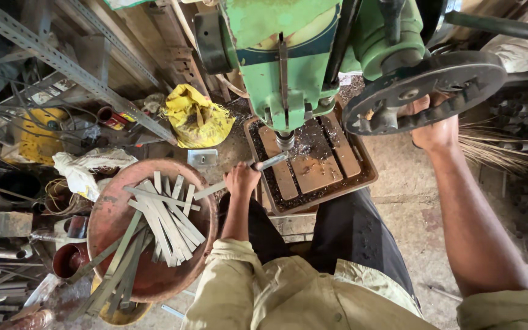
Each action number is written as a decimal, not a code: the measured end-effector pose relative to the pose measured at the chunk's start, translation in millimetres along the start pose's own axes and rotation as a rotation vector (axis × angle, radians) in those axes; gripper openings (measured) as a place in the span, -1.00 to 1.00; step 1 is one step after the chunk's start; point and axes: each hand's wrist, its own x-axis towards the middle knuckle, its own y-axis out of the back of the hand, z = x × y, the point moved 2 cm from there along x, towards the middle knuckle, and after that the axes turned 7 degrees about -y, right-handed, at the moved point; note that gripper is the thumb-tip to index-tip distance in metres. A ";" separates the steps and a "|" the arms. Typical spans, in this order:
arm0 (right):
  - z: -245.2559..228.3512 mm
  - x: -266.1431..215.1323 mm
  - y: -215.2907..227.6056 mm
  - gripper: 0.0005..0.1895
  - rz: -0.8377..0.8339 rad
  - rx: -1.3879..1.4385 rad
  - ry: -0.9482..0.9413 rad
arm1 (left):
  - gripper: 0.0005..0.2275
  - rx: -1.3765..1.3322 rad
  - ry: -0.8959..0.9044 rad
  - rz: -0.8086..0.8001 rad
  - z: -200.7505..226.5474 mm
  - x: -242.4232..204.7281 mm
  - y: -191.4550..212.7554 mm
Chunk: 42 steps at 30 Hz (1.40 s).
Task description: The person repeatedly picks up flat metal strips from a basin, positions each under a drill press, and operates the machine to drill holes. After each drill, the person removes the strip and returns it to the basin, continuing the cycle throughout the clip.
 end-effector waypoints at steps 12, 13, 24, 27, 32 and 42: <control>-18.4 -3.5 -6.5 -0.61 0.026 -0.181 0.155 | -0.56 -0.068 -0.034 -0.059 13.6 -14.5 36.3; -35.7 -11.3 -0.2 -0.59 0.070 -0.425 0.307 | -0.57 -0.081 -0.041 -0.046 13.4 -15.6 36.8; -130.4 -32.7 17.4 -0.44 0.011 -0.613 -0.422 | -0.78 -0.642 0.011 0.673 -38.1 -21.1 74.7; -117.8 -34.4 19.3 -0.44 0.036 -0.624 -0.486 | -0.79 -0.861 -0.080 0.905 -41.7 -45.0 93.0; -97.2 -29.9 29.2 -0.48 0.027 -0.669 -0.128 | -0.43 -1.211 0.069 0.913 -22.7 -57.2 87.9; -92.7 -29.1 21.4 -0.48 -0.017 -0.475 -0.338 | -0.22 -2.028 0.165 0.644 -5.8 -26.1 -51.6</control>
